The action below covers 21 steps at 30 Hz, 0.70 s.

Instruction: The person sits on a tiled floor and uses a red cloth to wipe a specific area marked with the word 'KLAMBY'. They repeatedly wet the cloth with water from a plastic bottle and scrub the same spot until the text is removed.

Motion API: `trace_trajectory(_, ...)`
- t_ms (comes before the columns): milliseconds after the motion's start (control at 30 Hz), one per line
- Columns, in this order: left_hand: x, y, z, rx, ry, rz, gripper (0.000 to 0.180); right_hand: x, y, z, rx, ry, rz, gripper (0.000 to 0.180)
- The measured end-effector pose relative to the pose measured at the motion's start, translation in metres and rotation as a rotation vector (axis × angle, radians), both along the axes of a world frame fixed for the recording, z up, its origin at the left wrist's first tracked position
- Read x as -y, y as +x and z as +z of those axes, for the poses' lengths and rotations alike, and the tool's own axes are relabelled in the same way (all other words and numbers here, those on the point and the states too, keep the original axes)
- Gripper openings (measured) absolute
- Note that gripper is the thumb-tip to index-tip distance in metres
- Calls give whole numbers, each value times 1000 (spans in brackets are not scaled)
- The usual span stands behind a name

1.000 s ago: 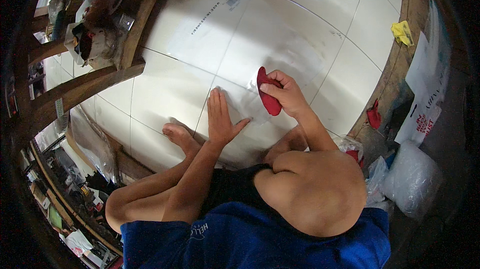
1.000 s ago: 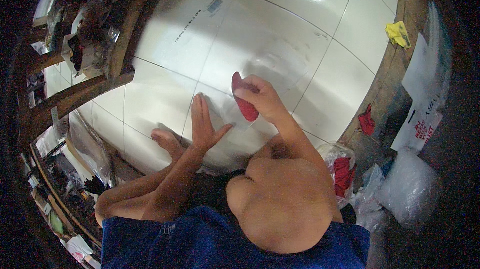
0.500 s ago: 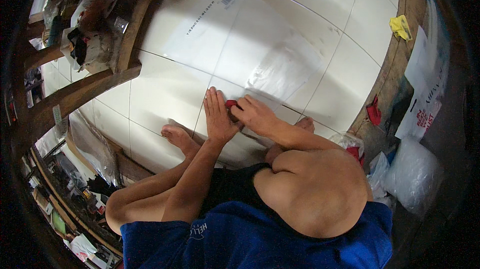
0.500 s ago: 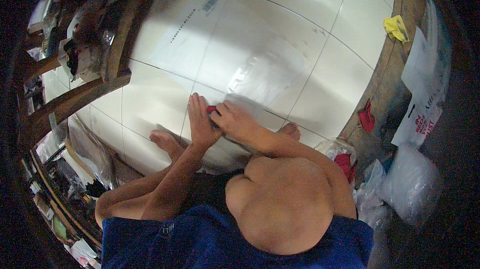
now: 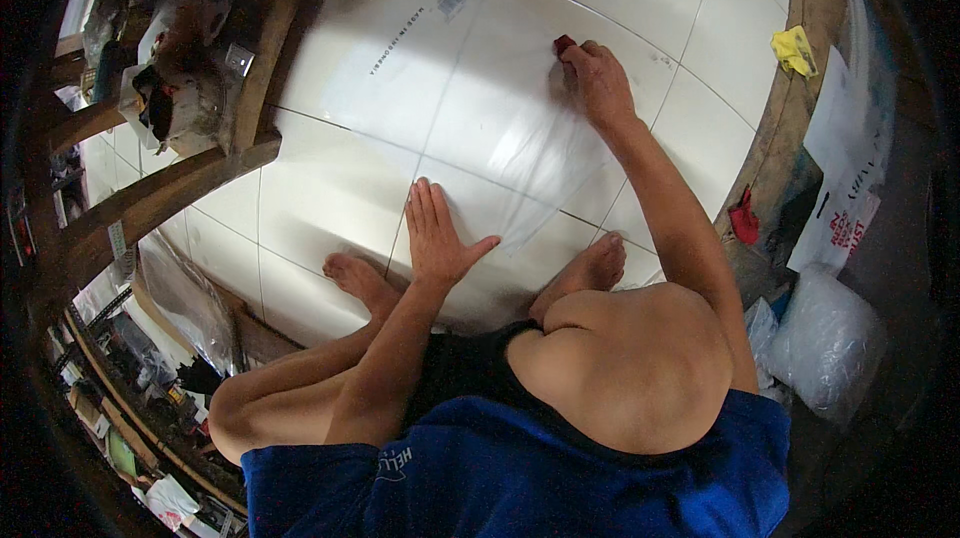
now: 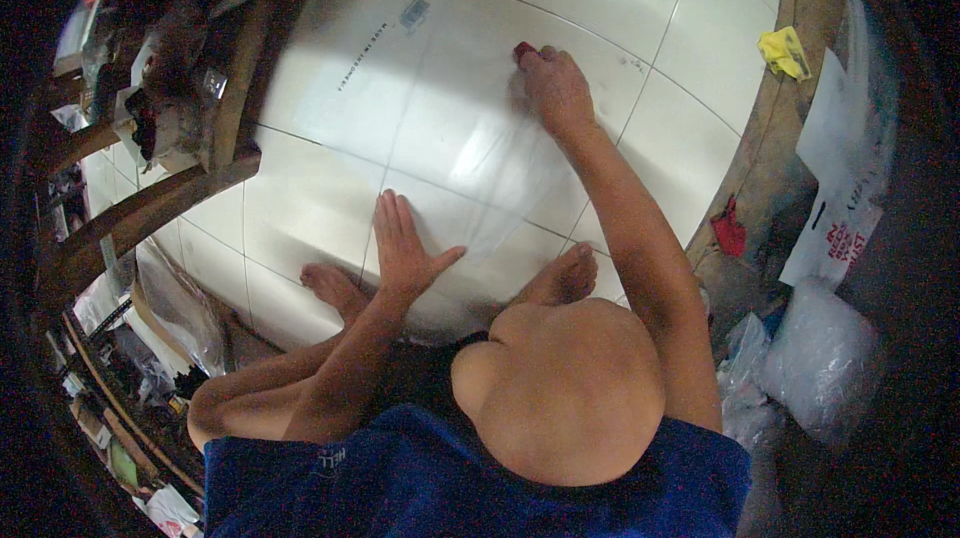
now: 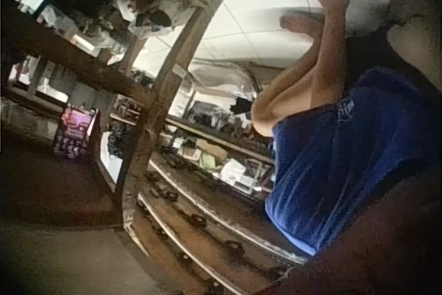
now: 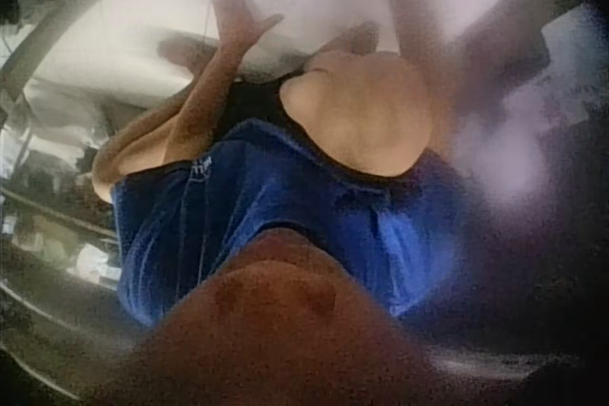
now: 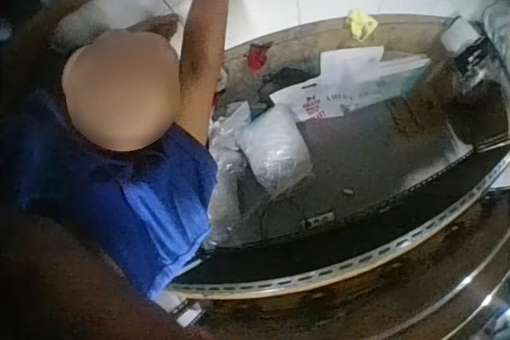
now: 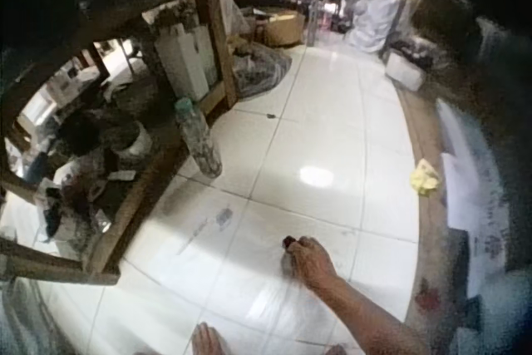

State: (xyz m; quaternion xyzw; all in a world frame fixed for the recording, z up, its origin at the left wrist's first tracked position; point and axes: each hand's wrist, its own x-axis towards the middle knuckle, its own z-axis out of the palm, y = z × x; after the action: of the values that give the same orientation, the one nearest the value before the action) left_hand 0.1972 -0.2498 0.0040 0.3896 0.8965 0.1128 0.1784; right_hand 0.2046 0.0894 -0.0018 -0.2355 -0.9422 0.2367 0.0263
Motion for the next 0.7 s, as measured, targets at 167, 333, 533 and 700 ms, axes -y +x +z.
trace_trajectory(167,-7,1,9,42,-108,34,125,23,5,7,-86,-138,-46,21)
trace_trajectory(333,10,13,-2,25,-158,56,127,176,53,1,-206,-242,455,28)
trace_trajectory(533,17,18,5,-18,-85,43,127,161,48,-14,-215,-88,477,30)
trace_trajectory(700,18,16,3,-37,-76,44,128,28,-1,-20,-79,-202,-28,28)
